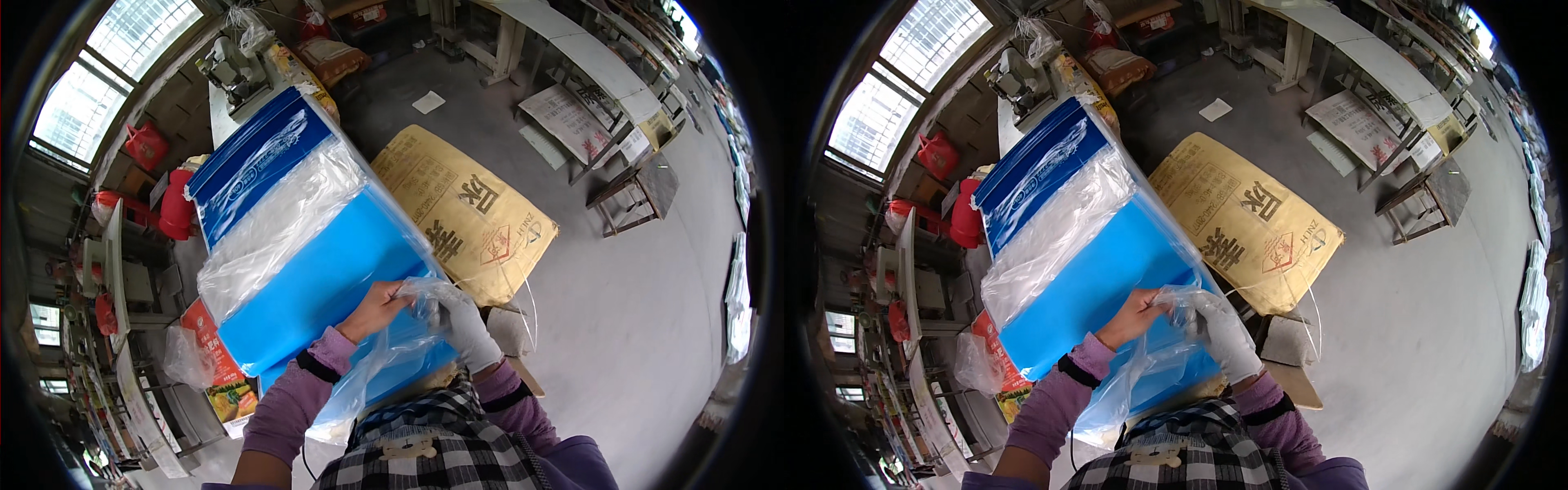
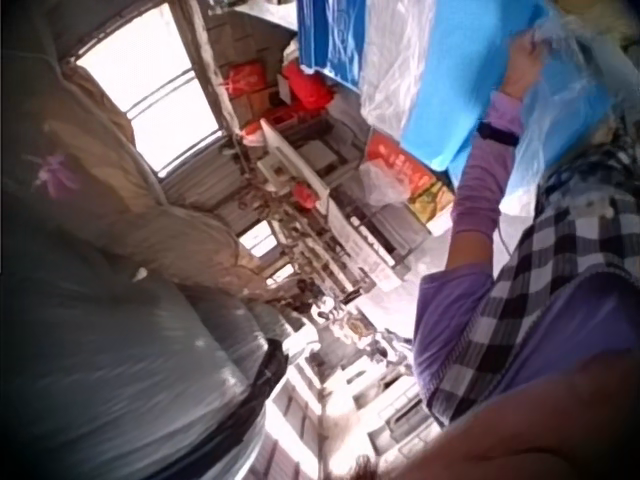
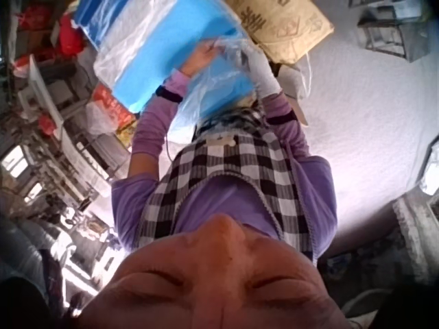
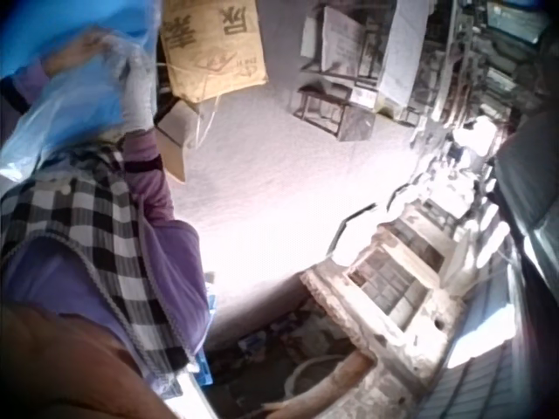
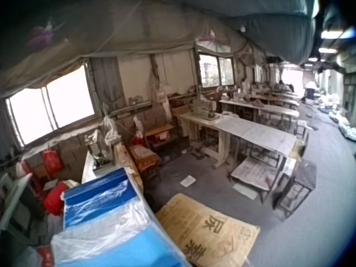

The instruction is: Checking and sorting large plastic packaging sheets on a workbench.

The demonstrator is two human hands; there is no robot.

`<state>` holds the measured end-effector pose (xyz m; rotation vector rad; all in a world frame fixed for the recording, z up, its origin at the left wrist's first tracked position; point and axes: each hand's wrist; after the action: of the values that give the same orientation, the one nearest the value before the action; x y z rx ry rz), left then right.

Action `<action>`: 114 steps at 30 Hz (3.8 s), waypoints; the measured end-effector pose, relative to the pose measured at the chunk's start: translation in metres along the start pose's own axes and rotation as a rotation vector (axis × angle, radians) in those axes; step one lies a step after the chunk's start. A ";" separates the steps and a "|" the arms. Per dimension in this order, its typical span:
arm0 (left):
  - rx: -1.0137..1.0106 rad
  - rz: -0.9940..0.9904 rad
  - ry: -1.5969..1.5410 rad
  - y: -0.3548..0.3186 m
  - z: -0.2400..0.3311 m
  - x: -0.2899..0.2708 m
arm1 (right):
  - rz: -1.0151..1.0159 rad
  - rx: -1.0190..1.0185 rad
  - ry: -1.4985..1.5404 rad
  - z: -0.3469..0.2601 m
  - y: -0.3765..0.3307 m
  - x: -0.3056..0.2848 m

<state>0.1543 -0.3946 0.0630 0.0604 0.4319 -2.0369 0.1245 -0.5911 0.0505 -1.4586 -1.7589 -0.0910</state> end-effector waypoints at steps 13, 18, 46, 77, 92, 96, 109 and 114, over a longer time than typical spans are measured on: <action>-0.320 0.148 -0.829 0.023 -0.034 -0.003 | 0.173 -0.105 -0.346 0.025 0.051 -0.069; -0.314 0.168 -0.909 0.019 -0.034 -0.008 | 0.491 -0.663 -1.084 -0.014 0.025 -0.030; 0.088 0.414 -0.049 -0.016 -0.044 0.031 | 0.009 -0.608 -1.790 0.009 -0.006 -0.015; 0.309 1.077 1.500 0.061 -0.150 0.190 | -0.201 -0.720 -1.906 -0.016 -0.021 -0.003; 0.370 0.692 0.819 0.021 -0.072 0.178 | -0.075 -0.304 -1.098 -0.026 -0.061 -0.028; 0.076 0.393 0.555 -0.044 -0.040 0.132 | -0.144 -0.315 -1.057 -0.015 -0.028 -0.018; -0.102 0.133 0.747 -0.058 0.006 0.138 | -0.037 -0.536 -1.649 -0.021 -0.043 -0.044; -0.047 0.258 0.720 -0.073 -0.003 0.138 | -0.078 -0.522 -1.665 -0.017 -0.044 -0.019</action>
<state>0.0239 -0.4792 0.0494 0.7950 0.8647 -1.6996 0.0961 -0.6290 0.0688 -1.9928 -3.2362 0.9593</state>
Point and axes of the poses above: each hand's wrist, its own y-axis towards the middle knuckle, its own x-axis out of the palm, z = x × y, and after that the axes turned 1 degree about -z, right-handed
